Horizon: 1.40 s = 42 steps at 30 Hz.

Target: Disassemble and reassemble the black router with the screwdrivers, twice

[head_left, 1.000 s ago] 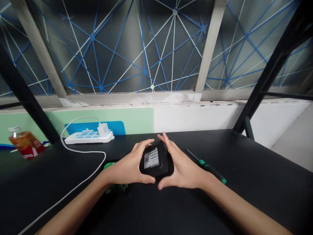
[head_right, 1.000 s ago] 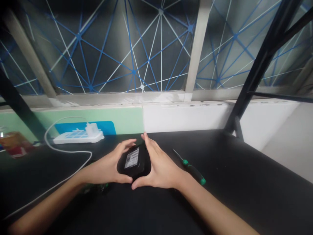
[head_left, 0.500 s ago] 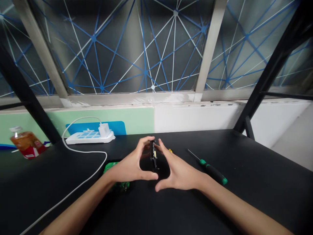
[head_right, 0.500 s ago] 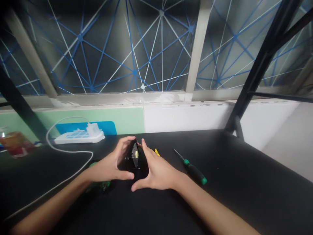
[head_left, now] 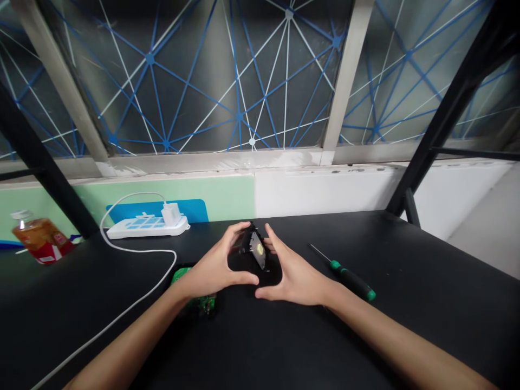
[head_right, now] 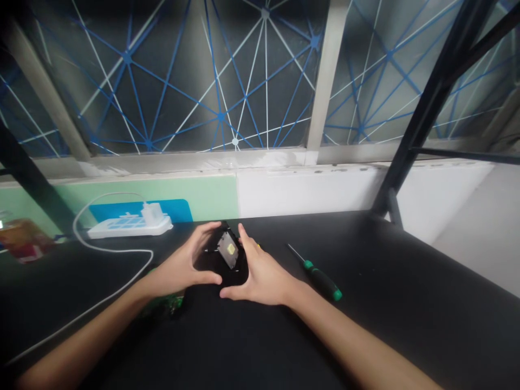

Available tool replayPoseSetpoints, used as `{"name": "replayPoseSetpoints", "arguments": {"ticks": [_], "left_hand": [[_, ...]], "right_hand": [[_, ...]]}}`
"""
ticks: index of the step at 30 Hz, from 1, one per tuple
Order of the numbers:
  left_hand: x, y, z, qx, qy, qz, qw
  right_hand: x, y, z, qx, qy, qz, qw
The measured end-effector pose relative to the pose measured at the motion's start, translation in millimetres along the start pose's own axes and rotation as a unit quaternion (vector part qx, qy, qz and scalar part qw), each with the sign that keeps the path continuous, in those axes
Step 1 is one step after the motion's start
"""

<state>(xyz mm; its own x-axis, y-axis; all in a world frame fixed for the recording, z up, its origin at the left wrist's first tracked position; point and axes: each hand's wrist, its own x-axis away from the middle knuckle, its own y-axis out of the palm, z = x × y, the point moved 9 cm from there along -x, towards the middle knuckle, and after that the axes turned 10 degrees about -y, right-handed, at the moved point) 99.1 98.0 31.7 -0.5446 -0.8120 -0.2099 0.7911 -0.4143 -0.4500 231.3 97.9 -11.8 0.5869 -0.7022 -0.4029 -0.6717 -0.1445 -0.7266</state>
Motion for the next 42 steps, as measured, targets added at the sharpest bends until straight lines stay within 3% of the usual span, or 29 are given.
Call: {"name": "replayPoseSetpoints", "arguments": {"ticks": [18, 42], "left_hand": [[-3.1, -15.7, -16.1, -0.132, -0.047, 0.076, 0.987], [-4.0, -17.5, -25.8, -0.16, -0.06, 0.072, 0.983]], "right_hand": [[0.5, -6.9, 1.1, 0.032, 0.021, -0.009, 0.999], [-0.5, -18.5, 1.9, 0.088, 0.032, 0.014, 0.996]]}}
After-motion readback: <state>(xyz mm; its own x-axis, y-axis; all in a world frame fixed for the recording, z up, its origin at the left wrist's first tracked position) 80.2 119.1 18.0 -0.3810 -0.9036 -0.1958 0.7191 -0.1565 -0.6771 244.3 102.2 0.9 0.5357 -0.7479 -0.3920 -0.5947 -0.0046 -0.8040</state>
